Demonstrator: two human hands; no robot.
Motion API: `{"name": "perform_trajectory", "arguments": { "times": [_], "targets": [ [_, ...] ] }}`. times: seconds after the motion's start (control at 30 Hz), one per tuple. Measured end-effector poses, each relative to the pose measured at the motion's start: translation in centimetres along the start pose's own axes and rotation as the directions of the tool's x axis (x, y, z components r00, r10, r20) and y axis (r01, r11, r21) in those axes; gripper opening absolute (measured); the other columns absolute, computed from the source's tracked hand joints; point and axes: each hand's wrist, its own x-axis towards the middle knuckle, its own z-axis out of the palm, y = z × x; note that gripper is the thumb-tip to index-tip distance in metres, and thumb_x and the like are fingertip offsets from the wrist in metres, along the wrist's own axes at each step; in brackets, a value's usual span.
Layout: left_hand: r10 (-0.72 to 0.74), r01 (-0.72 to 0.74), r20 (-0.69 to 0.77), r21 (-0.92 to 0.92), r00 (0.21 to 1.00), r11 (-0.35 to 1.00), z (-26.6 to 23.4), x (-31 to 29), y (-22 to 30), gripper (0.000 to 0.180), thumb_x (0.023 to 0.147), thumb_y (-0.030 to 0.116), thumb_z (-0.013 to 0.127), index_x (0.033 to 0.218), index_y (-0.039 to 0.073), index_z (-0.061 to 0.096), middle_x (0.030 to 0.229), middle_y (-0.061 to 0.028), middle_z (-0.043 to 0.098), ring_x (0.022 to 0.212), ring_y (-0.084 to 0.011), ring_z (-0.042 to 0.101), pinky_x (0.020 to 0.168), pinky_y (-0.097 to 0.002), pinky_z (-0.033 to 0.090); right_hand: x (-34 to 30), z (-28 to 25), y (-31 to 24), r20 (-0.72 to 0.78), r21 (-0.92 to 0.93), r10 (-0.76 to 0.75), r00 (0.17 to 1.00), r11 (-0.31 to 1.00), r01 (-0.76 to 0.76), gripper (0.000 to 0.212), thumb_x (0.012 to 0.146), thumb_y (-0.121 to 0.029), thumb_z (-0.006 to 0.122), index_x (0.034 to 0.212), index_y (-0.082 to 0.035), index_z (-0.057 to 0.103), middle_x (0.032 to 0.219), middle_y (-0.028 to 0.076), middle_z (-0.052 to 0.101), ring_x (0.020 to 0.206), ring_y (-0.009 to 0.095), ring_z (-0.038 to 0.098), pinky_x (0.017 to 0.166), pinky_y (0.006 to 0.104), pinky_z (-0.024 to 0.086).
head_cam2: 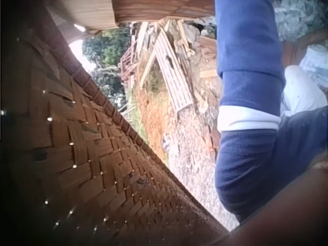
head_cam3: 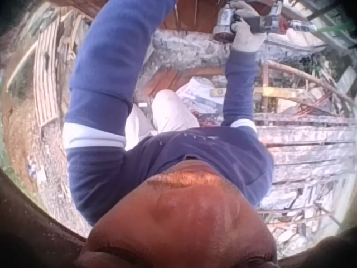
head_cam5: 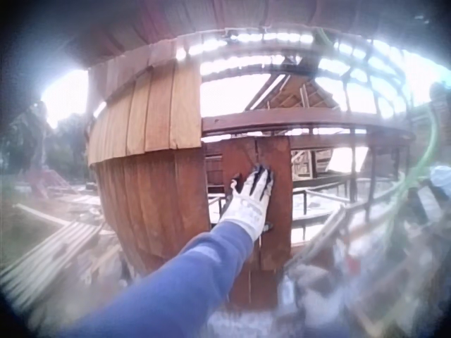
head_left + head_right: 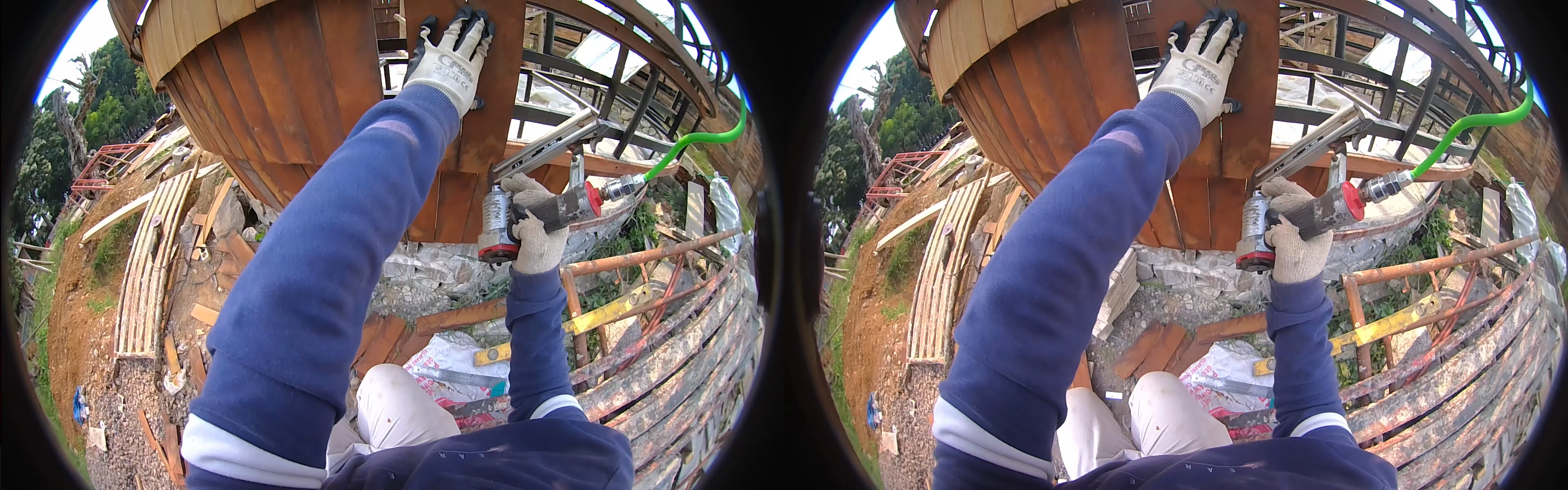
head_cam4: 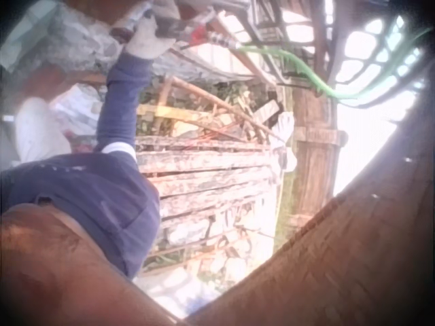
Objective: The person installs wooden siding panels onto a structure, using a pneumatic nail gun to secure them and a level to check the alignment.
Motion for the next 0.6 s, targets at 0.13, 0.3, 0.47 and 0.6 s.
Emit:
{"name": "perform_trajectory", "arguments": {
  "times": [0.13,0.3,0.47,0.6],
  "targets": [
    [-0.005,0.005,0.002,0.003,1.0,1.0,-0.8,0.0,0.6,0.097,0.092,0.061,0.064,0.166,0.019,0.018,0.175,-0.0017,0.008,0.16,-0.0236,0.013,0.125,-0.0607,0.015,2.3,-0.8,-0.8,-0.034,0.066,0.004,0.999,0.998,-0.001,0.036,0.07,0.0,0.055,0.105,0.005,0.064,0.119,0.023,0.069,0.107,0.028,0.068,0.095,0.0367,0.055],
    [-0.009,0.008,0.012,0.026,1.0,1.0,-0.2,-0.1,0.1,0.099,0.091,0.061,0.065,0.166,0.018,0.017,0.175,-0.0023,0.007,0.16,-0.0244,0.014,0.124,-0.0609,0.015,2.6,0.2,-1.6,-0.069,0.077,0.072,0.995,0.995,-0.067,0.034,0.075,-0.007,0.054,0.104,0.007,0.066,0.11,0.02,0.072,0.099,0.024,0.069,0.091,0.0345,0.055],
    [-0.002,0.001,0.011,0.018,1.0,1.0,-0.5,0.0,0.3,0.102,0.089,0.061,0.068,0.166,0.017,0.017,0.174,-0.0053,0.008,0.159,-0.0266,0.015,0.124,-0.0617,0.017,2.7,-0.5,-1.7,-0.083,-0.026,0.173,0.981,0.984,-0.176,0.04,0.076,-0.006,0.051,0.111,0.008,0.065,0.113,0.021,0.071,0.103,0.028,0.068,0.095,0.0393,0.056],
    [0.015,-0.014,0.058,-0.015,0.998,1.0,-1.5,0.1,0.7,0.106,0.086,0.063,0.07,0.165,0.014,0.019,0.174,-0.0092,0.008,0.159,-0.0306,0.016,0.124,-0.0621,0.021,3.0,-1.3,-1.3,-0.062,-0.024,0.139,0.988,0.99,-0.14,0.046,0.076,-0.007,0.051,0.118,0.008,0.064,0.122,0.024,0.067,0.111,0.031,0.067,0.102,0.0426,0.054]
  ]
}}
